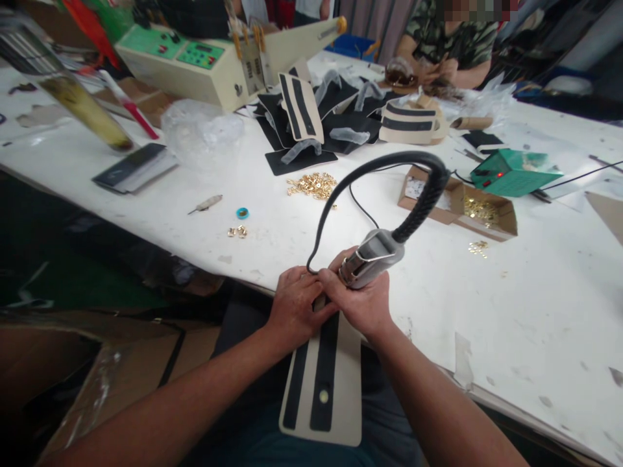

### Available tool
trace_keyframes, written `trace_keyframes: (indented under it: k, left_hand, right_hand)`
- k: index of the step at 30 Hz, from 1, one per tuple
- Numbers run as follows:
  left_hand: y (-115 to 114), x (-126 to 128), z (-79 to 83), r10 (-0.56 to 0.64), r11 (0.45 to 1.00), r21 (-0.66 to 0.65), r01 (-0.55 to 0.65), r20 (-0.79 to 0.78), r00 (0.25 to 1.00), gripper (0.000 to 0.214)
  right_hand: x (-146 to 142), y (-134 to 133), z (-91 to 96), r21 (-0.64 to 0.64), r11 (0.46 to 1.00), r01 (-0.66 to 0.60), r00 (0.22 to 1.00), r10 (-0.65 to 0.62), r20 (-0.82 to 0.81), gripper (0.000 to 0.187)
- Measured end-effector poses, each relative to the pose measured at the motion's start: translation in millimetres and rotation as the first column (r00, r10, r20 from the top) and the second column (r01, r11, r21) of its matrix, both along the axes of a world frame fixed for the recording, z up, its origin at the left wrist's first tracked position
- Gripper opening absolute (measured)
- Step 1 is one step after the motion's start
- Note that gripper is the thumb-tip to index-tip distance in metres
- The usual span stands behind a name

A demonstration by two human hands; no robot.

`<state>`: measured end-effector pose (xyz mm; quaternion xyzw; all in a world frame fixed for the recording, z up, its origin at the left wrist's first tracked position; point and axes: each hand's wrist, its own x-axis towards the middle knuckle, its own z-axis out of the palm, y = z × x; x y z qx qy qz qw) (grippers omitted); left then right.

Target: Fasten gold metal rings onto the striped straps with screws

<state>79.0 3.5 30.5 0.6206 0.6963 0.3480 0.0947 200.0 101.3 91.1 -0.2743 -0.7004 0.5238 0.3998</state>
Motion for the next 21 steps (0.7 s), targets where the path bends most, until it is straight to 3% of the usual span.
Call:
trace_keyframes:
  k: [8,21]
  left_hand:
    - [0,2,2.5,-0.005,1.000,-0.022,0.005,-0.006,1.000,0.022]
    - [-1,2,1.5,-0.002,1.000,-0.022,0.002,0.006,1.000,0.024]
  right_hand:
    - [0,8,-8.2,-0.018,0.995,-0.097,0.995,0.097,-0.003,0.031]
    - [-2,8,-14.5,-0.056,0.997,-0.048,0.999,0.047,-0.008,0.034]
